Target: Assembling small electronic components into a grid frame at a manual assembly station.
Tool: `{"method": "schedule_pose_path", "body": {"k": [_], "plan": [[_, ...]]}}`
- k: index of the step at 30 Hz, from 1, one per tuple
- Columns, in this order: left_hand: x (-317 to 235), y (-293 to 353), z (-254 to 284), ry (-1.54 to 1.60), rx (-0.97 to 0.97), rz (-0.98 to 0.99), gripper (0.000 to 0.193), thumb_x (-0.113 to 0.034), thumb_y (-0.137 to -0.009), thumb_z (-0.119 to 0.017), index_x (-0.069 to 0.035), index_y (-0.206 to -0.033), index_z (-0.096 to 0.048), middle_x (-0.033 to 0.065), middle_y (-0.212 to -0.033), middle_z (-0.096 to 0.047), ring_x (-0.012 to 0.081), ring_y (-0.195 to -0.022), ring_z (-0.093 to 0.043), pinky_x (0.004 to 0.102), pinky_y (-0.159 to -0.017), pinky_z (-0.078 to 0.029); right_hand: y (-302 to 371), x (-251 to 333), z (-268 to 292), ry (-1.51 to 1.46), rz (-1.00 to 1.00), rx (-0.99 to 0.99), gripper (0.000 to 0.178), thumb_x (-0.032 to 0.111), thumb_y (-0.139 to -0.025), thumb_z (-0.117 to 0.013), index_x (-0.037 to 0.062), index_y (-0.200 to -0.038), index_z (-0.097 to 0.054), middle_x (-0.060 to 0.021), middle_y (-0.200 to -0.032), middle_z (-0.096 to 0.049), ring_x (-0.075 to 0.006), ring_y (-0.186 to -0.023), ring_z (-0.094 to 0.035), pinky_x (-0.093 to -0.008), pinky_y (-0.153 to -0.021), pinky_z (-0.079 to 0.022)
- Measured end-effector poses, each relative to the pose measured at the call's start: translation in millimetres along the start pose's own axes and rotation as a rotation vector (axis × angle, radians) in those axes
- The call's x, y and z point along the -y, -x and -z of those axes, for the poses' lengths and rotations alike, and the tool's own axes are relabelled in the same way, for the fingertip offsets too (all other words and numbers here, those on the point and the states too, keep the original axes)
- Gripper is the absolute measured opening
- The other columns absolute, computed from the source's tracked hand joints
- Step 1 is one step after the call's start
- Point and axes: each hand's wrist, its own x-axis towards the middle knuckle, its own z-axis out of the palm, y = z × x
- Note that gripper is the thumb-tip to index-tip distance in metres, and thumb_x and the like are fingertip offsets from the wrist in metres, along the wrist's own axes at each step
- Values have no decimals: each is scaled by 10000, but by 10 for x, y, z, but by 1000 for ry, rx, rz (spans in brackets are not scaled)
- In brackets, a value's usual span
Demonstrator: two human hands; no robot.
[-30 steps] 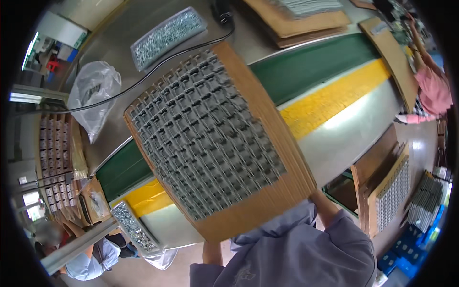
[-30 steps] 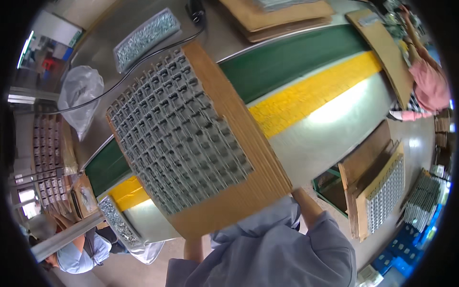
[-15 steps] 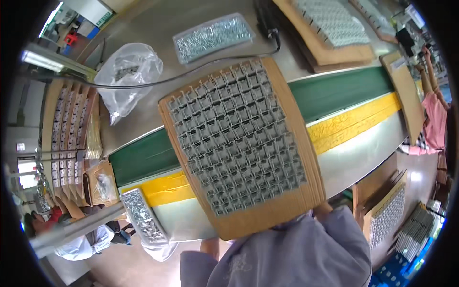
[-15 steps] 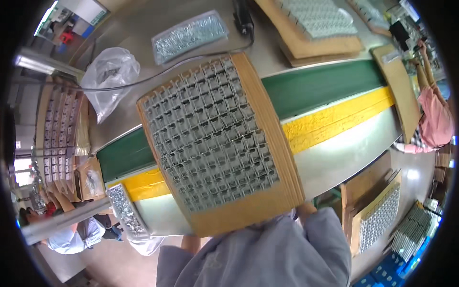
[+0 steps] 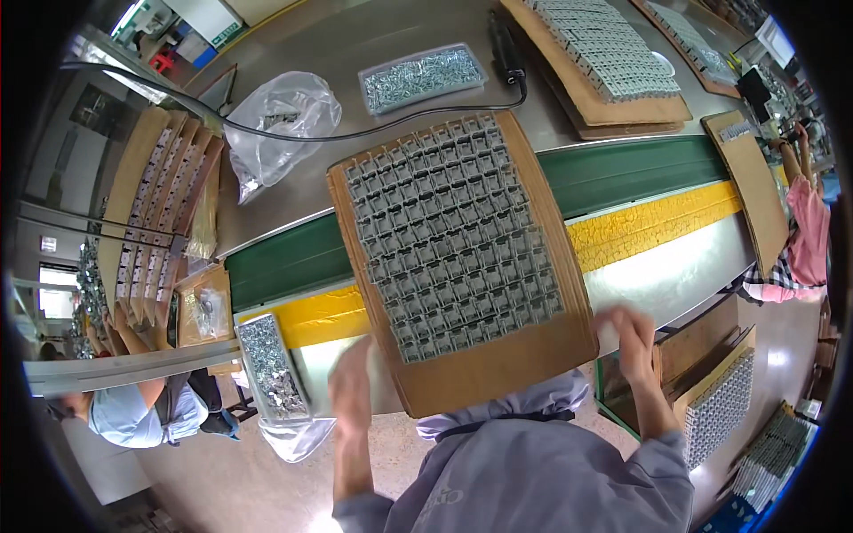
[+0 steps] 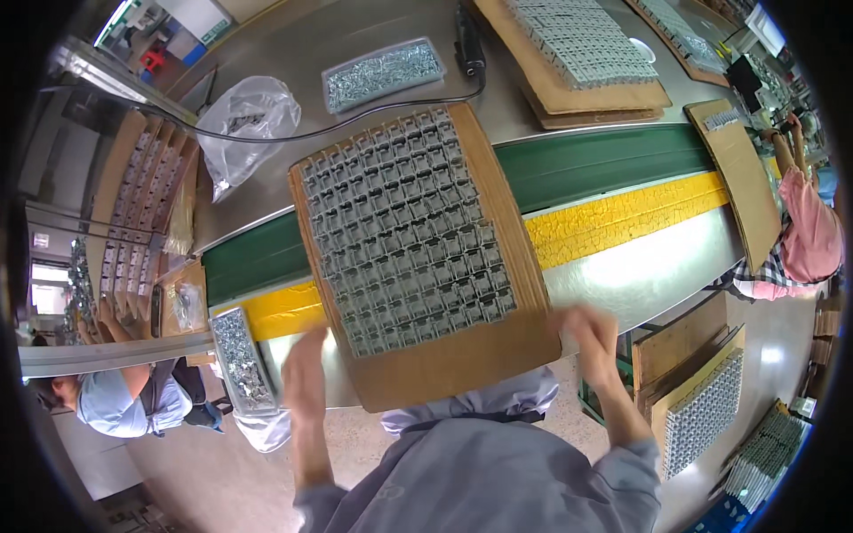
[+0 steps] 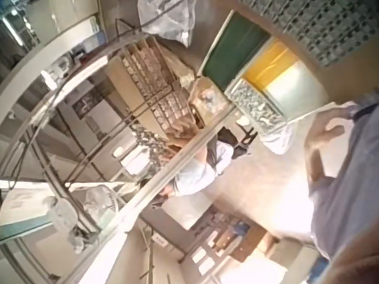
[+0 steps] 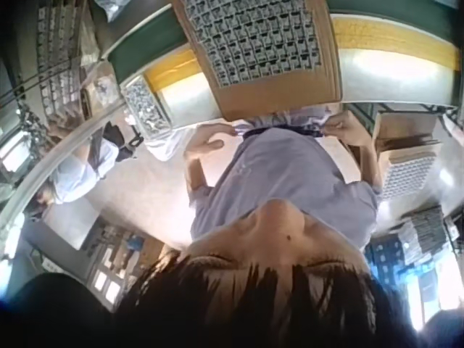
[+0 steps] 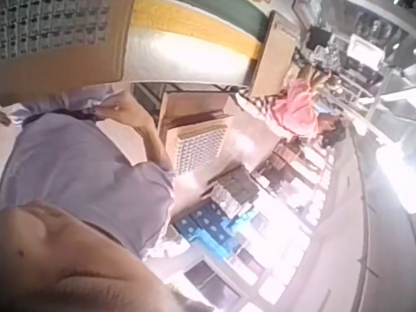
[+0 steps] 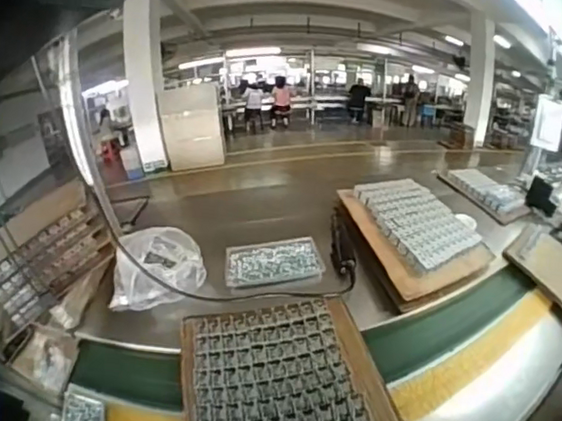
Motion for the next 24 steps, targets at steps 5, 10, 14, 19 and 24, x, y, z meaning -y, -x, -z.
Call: {"method": "schedule_pose_path", "body": {"k": [5,10,14,19,24], "plan": [[362,-889,-286,-562,-124,0,827,-569,-1012,-438,0,-1585,-259,190,-1677,-165,319,-1555,-130,441,-1250,-81,-872,-83,-434,-295,142,-164,593,160,-1017,-484,-37,-1550,-314,-212,-1592,-369,-323,-1493,-316,-404,-1225,-211],[335,-829,-336,-428,-131,-55,810,-569,-1020,-421,3,-1576,-281,218,-1657,-204,342,-1543,-171,458,-1245,-91,-722,69,-422,-46,161,-82,658,262,-999,-485,-47,-1550,-303,-211,-1593,-361,-316,-1495,-311,-410,-1225,-210],[105,-1087,-361,-744,-82,0,814,-577,-1032,-376,-7,-1594,-228,211,-1657,-208,348,-1541,-177,479,-1245,-86,-1070,165,-290,90,184,-97,649,244,-992,-477,-42,-1550,-310,-211,-1607,-347,-333,-1506,-298,-414,-1231,-198],[183,-2168,-341,-246,-185,-61,835,-622,-1028,-309,-20,-1601,-227,173,-1672,-201,308,-1557,-133,451,-1256,-54,-2272,504,-460,-157,226,-69,653,339,-1055,-464,-28,-1565,-288,-182,-1621,-338,-274,-1518,-274,-383,-1232,-197],[70,-2357,-601,-459,-120,-68,942,-735,-970,-342,-24,-1585,-287,181,-1670,-210,327,-1564,-100,465,-1253,-42,-2578,855,-730,-33,211,-55,670,412,-1046,-430,-10,-1558,-335,-145,-1621,-354,-265,-1526,-255,-394,-1242,-153]]}}
